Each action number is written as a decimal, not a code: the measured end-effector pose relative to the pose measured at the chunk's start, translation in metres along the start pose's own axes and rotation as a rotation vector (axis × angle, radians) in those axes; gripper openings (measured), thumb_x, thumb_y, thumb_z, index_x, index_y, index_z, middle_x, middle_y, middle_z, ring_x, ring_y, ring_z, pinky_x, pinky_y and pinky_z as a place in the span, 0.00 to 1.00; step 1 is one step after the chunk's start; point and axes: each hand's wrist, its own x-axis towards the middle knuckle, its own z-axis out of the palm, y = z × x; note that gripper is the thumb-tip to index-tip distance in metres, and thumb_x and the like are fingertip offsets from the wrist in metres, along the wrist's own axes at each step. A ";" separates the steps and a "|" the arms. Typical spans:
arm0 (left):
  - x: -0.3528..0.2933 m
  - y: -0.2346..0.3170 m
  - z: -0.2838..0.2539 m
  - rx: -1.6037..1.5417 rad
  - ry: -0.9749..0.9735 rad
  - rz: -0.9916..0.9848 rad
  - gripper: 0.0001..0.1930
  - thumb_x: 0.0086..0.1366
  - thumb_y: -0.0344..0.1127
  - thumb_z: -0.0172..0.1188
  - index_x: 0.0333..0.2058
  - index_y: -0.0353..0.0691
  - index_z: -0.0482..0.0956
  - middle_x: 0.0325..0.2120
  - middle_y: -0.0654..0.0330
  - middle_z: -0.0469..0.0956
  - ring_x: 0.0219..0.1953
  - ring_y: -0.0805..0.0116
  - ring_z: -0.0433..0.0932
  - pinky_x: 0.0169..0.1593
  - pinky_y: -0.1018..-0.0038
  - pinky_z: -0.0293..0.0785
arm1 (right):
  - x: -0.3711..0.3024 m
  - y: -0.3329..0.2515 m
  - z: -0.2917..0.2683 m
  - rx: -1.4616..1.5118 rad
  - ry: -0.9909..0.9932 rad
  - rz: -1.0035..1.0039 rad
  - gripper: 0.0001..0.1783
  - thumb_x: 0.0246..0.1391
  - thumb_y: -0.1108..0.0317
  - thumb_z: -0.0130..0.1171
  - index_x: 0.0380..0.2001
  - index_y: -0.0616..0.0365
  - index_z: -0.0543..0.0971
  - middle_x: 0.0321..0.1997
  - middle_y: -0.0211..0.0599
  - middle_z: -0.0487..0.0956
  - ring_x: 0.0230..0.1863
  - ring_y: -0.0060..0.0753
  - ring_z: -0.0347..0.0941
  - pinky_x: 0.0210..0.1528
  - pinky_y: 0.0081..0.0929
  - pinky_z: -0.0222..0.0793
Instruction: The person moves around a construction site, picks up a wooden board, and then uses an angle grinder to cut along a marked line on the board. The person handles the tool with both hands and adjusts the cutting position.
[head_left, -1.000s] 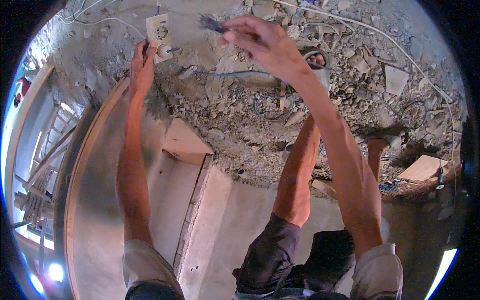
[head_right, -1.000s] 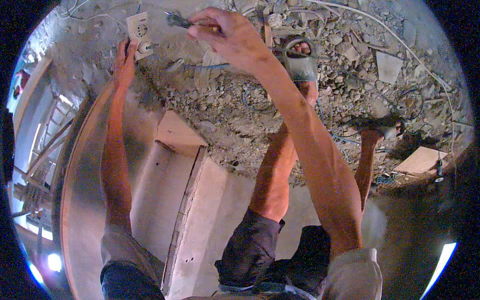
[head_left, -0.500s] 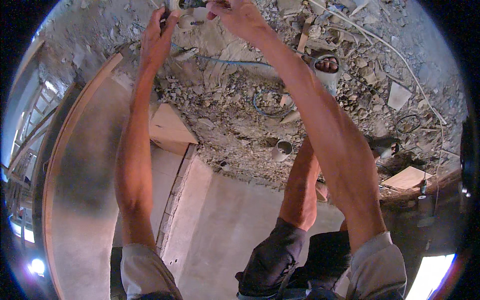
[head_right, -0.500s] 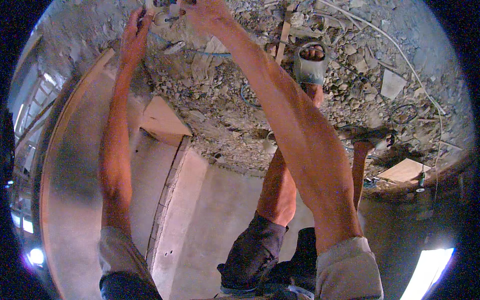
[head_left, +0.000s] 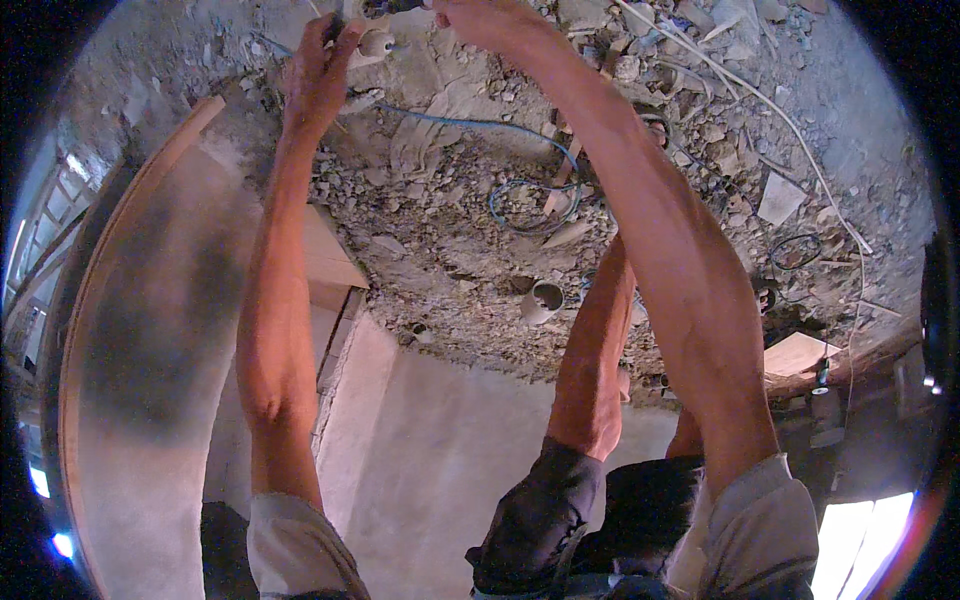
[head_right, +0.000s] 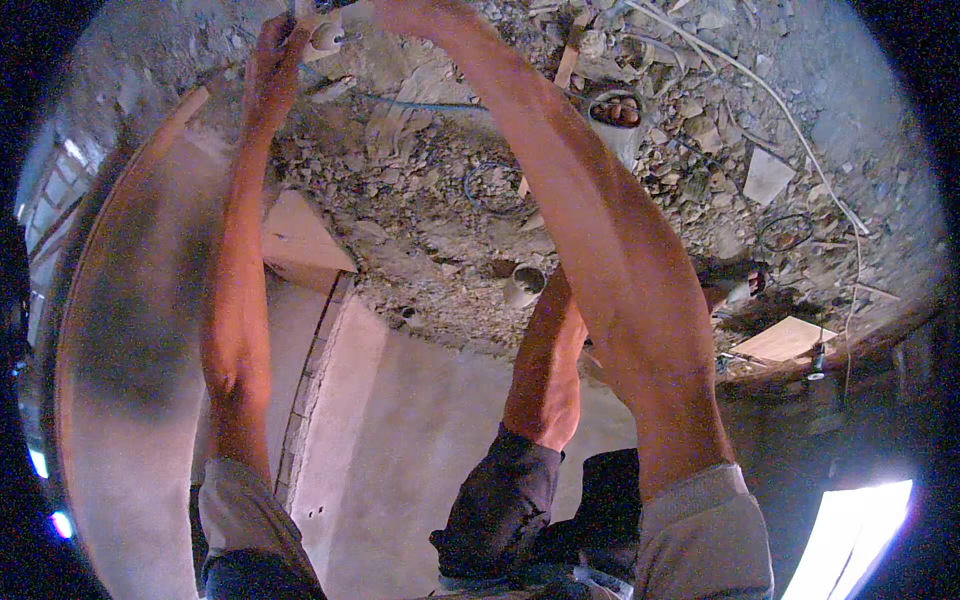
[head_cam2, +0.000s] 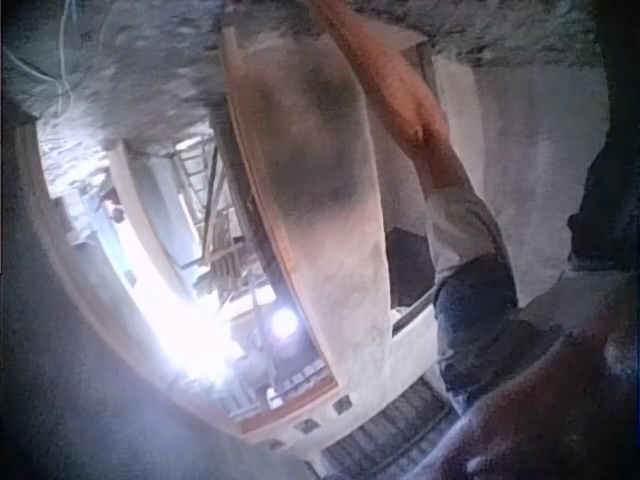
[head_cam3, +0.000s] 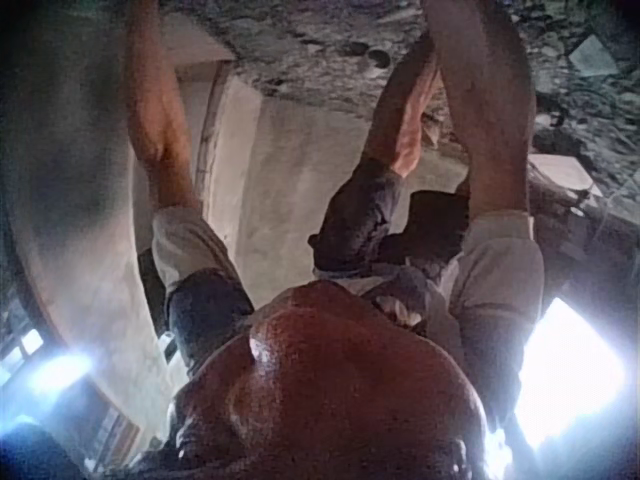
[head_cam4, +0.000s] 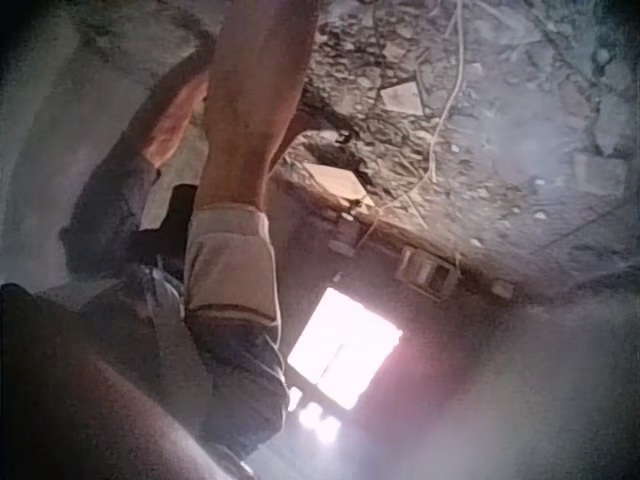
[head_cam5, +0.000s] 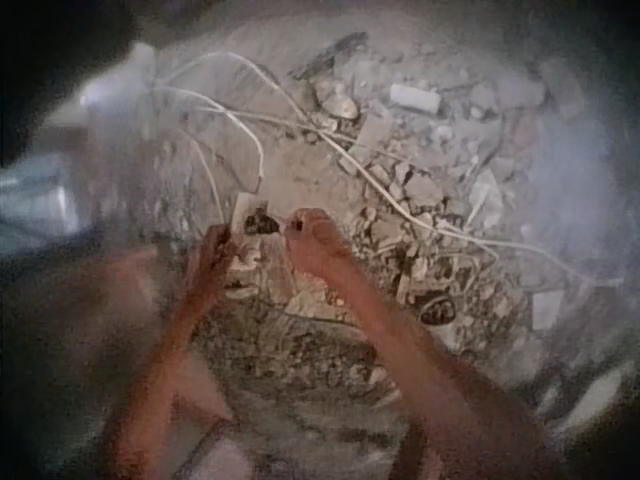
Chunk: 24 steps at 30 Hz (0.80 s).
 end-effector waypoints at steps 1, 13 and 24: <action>0.011 0.041 0.019 -0.159 -0.069 -0.092 0.26 0.74 0.54 0.58 0.56 0.35 0.74 0.47 0.52 0.82 0.48 0.61 0.81 0.53 0.63 0.77 | 0.001 0.031 -0.011 -0.167 0.084 -0.033 0.15 0.69 0.65 0.51 0.28 0.59 0.71 0.20 0.36 0.68 0.22 0.34 0.66 0.28 0.41 0.65; -0.008 0.042 0.005 -0.509 -0.157 -0.319 0.25 0.77 0.55 0.54 0.58 0.40 0.69 0.47 0.55 0.77 0.48 0.61 0.80 0.47 0.60 0.82 | -0.003 -0.027 -0.016 0.012 -0.142 0.321 0.08 0.67 0.68 0.50 0.35 0.59 0.75 0.26 0.38 0.69 0.26 0.33 0.63 0.33 0.46 0.63; -0.002 0.018 0.020 -0.438 -0.077 -0.019 0.24 0.78 0.54 0.53 0.58 0.41 0.68 0.46 0.57 0.76 0.39 0.68 0.76 0.36 0.63 0.81 | 0.005 -0.015 -0.004 -0.086 -0.027 0.097 0.14 0.68 0.61 0.58 0.33 0.61 0.76 0.22 0.36 0.71 0.24 0.34 0.69 0.31 0.42 0.68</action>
